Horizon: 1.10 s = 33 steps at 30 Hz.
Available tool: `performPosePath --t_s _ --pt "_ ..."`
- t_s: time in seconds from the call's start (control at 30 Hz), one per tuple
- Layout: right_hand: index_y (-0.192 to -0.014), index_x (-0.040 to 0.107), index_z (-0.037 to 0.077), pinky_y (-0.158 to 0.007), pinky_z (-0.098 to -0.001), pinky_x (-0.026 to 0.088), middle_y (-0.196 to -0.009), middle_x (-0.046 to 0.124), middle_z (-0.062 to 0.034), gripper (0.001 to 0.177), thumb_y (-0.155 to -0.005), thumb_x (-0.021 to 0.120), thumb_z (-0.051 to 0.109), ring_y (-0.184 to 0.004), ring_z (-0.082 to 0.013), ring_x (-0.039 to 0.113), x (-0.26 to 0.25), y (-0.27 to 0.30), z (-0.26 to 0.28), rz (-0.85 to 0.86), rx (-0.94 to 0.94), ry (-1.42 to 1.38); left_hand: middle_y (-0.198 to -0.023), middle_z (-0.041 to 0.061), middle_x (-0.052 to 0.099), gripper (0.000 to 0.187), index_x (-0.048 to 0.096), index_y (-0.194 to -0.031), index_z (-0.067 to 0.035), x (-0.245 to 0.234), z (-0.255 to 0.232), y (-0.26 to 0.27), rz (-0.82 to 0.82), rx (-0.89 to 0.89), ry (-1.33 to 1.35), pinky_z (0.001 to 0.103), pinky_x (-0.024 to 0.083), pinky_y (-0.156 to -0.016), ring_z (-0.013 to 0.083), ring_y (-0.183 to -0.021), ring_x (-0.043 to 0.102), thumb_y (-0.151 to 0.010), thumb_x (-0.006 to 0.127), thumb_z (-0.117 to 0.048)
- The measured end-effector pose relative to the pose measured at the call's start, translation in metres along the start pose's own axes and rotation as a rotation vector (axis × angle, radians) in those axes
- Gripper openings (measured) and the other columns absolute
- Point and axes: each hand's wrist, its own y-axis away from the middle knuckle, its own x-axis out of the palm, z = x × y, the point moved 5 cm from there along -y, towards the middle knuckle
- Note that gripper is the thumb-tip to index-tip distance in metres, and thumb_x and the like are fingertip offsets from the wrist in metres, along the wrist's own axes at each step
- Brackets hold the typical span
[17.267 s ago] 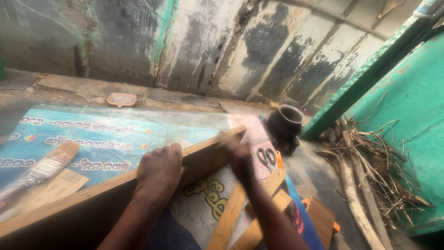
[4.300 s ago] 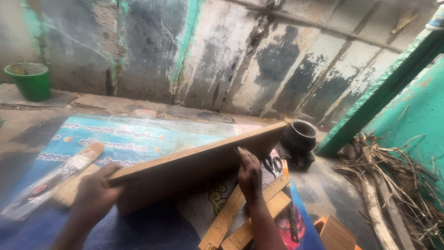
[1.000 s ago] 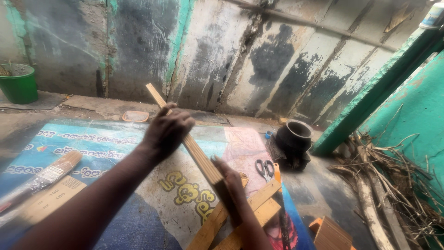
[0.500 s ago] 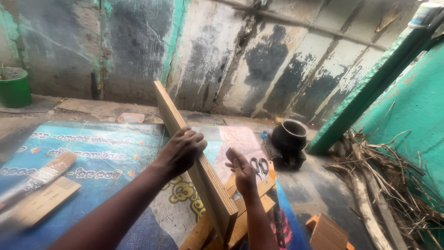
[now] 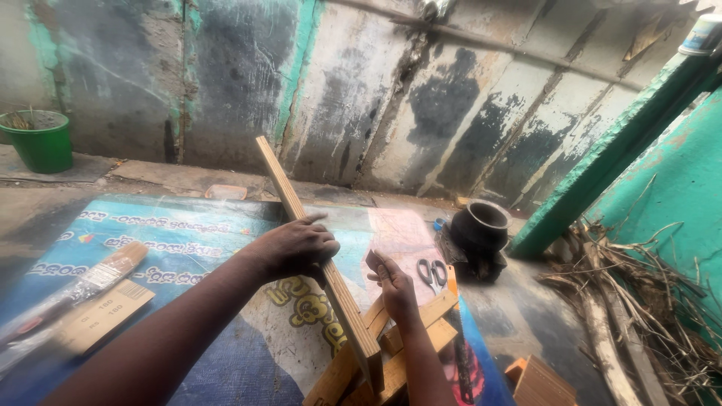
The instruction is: The person sands the edges and surfaces of wooden boards using sandpaper by hand.
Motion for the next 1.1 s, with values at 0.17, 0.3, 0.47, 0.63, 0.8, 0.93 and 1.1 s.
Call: performPosePath --t_s 0.17,0.3,0.47,0.63,0.8,0.93,1.1 --pt "-0.143 0.058 0.005 -0.087 -0.0331 0.06 -0.127 0.074 -0.018 0.041 -0.104 0.051 0.017 -0.104 -0.0227 0.076 0.013 0.002 0.01 0.027 -0.101 0.017 -0.102 0.007 0.07 0.036 0.059 -0.101 -0.008 0.018 -0.002 -0.014 -0.22 0.061 -0.084 0.037 0.056 -0.097 0.0227 -0.103 0.069 -0.087 0.076 -0.038" --pt "-0.141 0.06 0.012 -0.075 -0.0337 0.065 -0.11 0.079 -0.0166 0.042 -0.106 0.044 0.028 -0.085 -0.0241 0.078 0.019 0.01 0.013 0.118 0.233 0.092 -0.099 0.01 0.072 0.052 0.063 -0.105 -0.007 0.012 -0.042 -0.025 -0.381 0.169 -0.02 0.042 0.055 -0.092 0.0248 -0.097 0.069 -0.076 0.078 -0.047" --pt "-0.14 0.057 0.008 -0.074 -0.0309 0.064 -0.113 0.078 -0.0168 0.043 -0.103 0.048 0.028 -0.086 -0.024 0.078 -0.011 0.015 0.014 0.029 0.138 -0.018 -0.093 0.007 0.071 0.058 0.063 -0.103 -0.006 -0.003 -0.064 -0.03 -0.142 0.062 -0.158 0.038 0.054 -0.087 0.0201 -0.091 0.067 -0.087 0.069 -0.061" --pt "-0.141 0.058 0.007 -0.073 -0.0311 0.065 -0.119 0.075 -0.0156 0.042 -0.103 0.05 0.024 -0.09 -0.0212 0.078 -0.009 0.0 -0.007 0.007 0.099 0.039 -0.081 0.005 0.07 0.062 0.062 -0.1 -0.006 -0.013 -0.064 -0.01 -0.042 0.008 -0.094 0.037 0.052 -0.082 0.0186 -0.08 0.065 -0.09 0.062 -0.067" --pt "-0.141 0.058 0.007 -0.078 -0.0307 0.066 -0.123 0.074 -0.0185 0.041 -0.103 0.054 0.019 -0.098 -0.0239 0.079 0.003 -0.005 -0.006 0.045 0.026 0.064 -0.074 0.003 0.065 0.053 0.06 -0.088 -0.011 -0.009 -0.049 0.009 -0.14 0.052 -0.049 0.037 0.053 -0.077 0.0179 -0.073 0.063 -0.091 0.062 -0.063" --pt "-0.142 0.058 0.01 -0.077 -0.0306 0.064 -0.122 0.075 -0.0178 0.042 -0.102 0.053 0.022 -0.096 -0.0239 0.08 0.008 0.003 0.005 0.058 0.075 0.262 -0.067 0.002 0.063 0.055 0.057 -0.075 -0.013 0.007 -0.032 0.014 -0.288 0.066 0.096 0.037 0.054 -0.072 0.0165 -0.069 0.061 -0.084 0.066 -0.066" --pt "-0.141 0.058 0.011 -0.067 -0.0366 0.061 -0.119 0.076 -0.0178 0.042 -0.101 0.053 0.022 -0.097 -0.0241 0.079 0.003 0.01 0.012 0.017 0.106 0.2 -0.067 0.001 0.062 0.054 0.055 -0.076 -0.014 0.02 -0.017 0.011 -0.445 0.138 0.035 0.033 0.057 -0.063 0.013 -0.064 0.061 -0.092 0.067 -0.064"
